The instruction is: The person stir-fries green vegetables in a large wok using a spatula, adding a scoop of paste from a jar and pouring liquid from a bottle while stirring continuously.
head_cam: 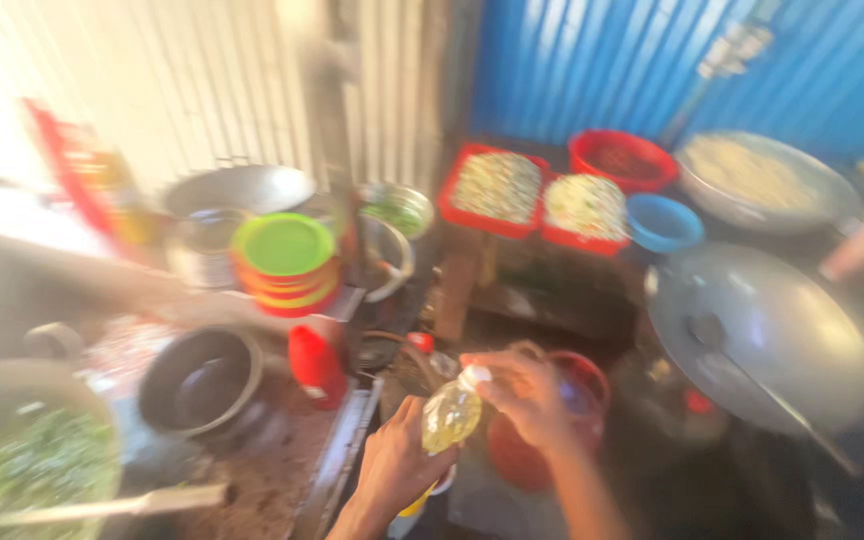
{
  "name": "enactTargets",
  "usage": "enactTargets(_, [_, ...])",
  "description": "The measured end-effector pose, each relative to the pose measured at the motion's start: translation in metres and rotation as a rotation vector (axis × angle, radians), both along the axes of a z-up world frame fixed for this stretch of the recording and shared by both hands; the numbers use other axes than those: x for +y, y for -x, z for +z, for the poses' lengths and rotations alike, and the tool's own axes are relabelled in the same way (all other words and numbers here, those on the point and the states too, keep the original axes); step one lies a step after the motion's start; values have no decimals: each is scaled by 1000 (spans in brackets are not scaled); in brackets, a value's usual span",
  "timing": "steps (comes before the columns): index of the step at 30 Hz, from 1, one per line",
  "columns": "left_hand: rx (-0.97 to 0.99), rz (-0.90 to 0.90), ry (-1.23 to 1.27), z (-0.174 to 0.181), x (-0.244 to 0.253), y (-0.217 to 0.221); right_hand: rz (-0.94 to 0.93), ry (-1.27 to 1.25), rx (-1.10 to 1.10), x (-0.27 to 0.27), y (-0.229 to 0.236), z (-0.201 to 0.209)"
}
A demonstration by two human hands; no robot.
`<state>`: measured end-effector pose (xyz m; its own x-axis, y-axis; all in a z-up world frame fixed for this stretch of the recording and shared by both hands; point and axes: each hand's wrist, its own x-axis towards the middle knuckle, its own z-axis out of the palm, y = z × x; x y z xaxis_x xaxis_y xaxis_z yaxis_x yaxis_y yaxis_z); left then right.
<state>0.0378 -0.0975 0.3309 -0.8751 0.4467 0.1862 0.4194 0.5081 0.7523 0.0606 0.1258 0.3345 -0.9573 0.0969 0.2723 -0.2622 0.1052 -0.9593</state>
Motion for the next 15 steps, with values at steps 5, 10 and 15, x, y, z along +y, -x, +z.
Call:
enactTargets(5, [250,92,37,60,-83,-8,323,-130,-17,-55,22,88])
enactTargets(10, [370,163,107,104,-153,-12,229,-610,103,-127,45,139])
enactTargets(15, [430,309,175,123,-200,4,106,-956,774,-193,103,142])
